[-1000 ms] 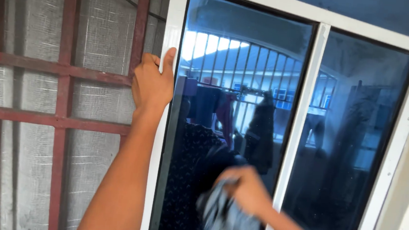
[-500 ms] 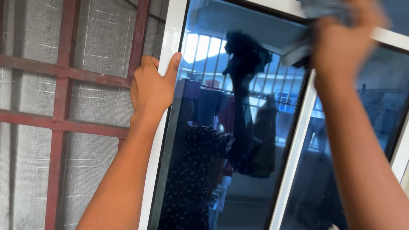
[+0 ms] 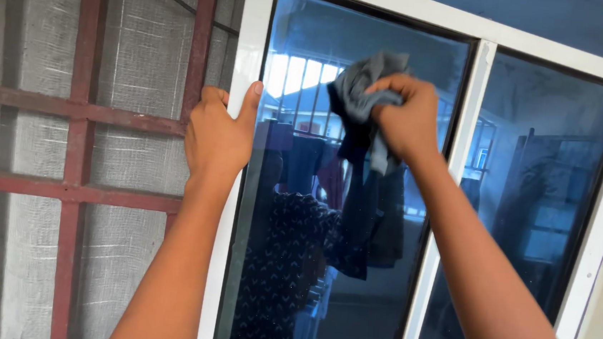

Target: Cleaning a glass window using a rag.

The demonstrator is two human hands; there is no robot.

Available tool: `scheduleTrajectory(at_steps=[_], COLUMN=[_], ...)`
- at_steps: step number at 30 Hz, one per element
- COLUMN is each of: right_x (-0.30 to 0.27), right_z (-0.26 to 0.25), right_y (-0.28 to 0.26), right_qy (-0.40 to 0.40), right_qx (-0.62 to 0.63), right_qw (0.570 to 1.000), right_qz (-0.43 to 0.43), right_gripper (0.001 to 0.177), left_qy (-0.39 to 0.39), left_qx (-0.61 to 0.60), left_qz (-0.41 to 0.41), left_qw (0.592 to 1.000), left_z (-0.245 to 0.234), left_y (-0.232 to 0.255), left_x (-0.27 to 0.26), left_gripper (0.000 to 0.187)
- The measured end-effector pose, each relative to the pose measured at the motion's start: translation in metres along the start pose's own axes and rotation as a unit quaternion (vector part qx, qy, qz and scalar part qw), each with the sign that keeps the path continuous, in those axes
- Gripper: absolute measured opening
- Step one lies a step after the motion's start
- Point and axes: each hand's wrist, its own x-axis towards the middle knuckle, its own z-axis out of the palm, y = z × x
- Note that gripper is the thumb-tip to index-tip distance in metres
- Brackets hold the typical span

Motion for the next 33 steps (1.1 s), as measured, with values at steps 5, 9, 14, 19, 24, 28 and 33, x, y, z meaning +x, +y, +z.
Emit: scheduleTrajectory(at_steps=[5, 9, 14, 19, 24, 28, 33], right_x=[-0.09, -0.26, -0.495, -0.556, -0.392, -0.239, -0.212], right_z=[0.006, 0.021, 0.022, -0.024, -0.065, -0.08, 0.002], right_y=[-0.018, 0.008, 0.069, 0.133, 0.109, -0.015, -0.033], right_qy=[-0.047, -0.1, -0.316, -0.394, 0.181, 0.216, 0.22], right_qx=[-0.006, 0.035, -0.043, -0.018, 0.239, 0.425, 0.188], right_qw=[0.998, 0.992, 0.943, 0.849, 0.677, 0.807, 0.949], right_qz=[0.039, 0.065, 0.095, 0.352, 0.672, 0.348, 0.125], right_gripper=[0.027, 0.031, 0.041, 0.037, 0.017, 0.028, 0.036], left_qy=[0.005, 0.013, 0.094, 0.082, 0.084, 0.08, 0.073], left_qx=[0.005, 0.004, -0.001, 0.011, 0.019, -0.008, -0.044], left_qz=[-0.005, -0.01, 0.079, 0.136, 0.132, 0.057, 0.003], left_qw=[1.0, 1.0, 0.992, 0.987, 0.988, 0.995, 0.996], left_z=[0.003, 0.007, 0.021, 0.009, -0.001, 0.0, -0.003], left_y=[-0.004, -0.01, -0.033, -0.067, -0.102, -0.114, -0.111], left_x=[0.001, 0.0, -0.009, -0.076, -0.162, -0.193, -0.195], left_gripper=[0.077, 0.075, 0.065, 0.047, 0.035, 0.037, 0.04])
